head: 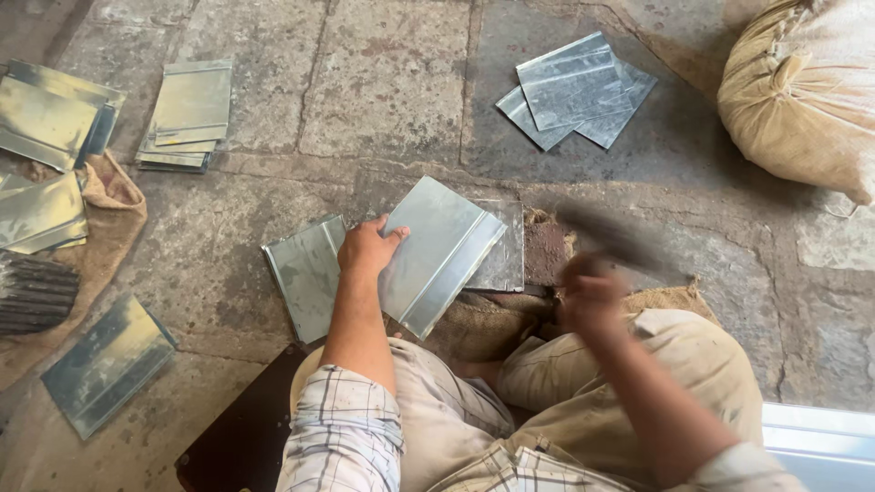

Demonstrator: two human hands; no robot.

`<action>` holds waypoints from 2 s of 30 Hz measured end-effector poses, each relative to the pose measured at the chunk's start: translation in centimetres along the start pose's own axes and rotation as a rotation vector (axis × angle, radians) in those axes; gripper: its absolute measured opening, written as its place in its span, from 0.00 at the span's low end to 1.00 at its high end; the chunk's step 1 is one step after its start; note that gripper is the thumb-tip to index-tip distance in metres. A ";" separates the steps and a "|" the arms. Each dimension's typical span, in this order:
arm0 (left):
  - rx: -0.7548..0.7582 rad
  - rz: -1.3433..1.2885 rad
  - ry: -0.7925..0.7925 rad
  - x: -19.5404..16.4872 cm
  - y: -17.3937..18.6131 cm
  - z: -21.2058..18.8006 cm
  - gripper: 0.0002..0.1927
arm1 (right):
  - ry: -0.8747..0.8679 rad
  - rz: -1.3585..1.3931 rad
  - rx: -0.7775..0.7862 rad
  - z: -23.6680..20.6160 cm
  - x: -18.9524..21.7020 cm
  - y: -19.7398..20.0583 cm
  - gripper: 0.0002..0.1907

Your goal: The person hammers the edges of metal sheets using a hammer while sitting on the floor.

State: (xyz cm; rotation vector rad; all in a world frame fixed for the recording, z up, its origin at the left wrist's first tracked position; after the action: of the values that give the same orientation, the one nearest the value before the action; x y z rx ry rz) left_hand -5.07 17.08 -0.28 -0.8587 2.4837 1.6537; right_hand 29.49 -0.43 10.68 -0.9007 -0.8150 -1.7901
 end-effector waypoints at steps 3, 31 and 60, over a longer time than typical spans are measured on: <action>0.010 0.000 0.020 0.2 0.1 -0.1 0.37 | -0.720 -0.504 0.437 -5.5 -7.7 -2.0 0.18; 0.012 -0.053 0.064 0.3 0.0 -0.7 0.36 | -0.120 -0.065 -0.041 4.5 3.5 3.7 0.27; 0.039 -0.096 0.063 -0.1 -0.2 -0.9 0.35 | -0.410 -0.277 0.204 -4.9 -5.3 -0.6 0.16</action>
State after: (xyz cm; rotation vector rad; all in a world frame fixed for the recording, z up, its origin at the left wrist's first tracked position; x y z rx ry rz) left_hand -4.66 16.33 -0.01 -1.0231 2.4631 1.5668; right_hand 29.33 -1.98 3.56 -1.0746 -1.4169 -1.7340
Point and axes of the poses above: each hand's wrist, its own z-axis towards the middle knuckle, its own y-axis out of the back of the hand, x = y × z, the point moved 9 cm from there along z, towards the middle knuckle, and after that the axes turned 14 degrees about y, right-handed, at the moved point
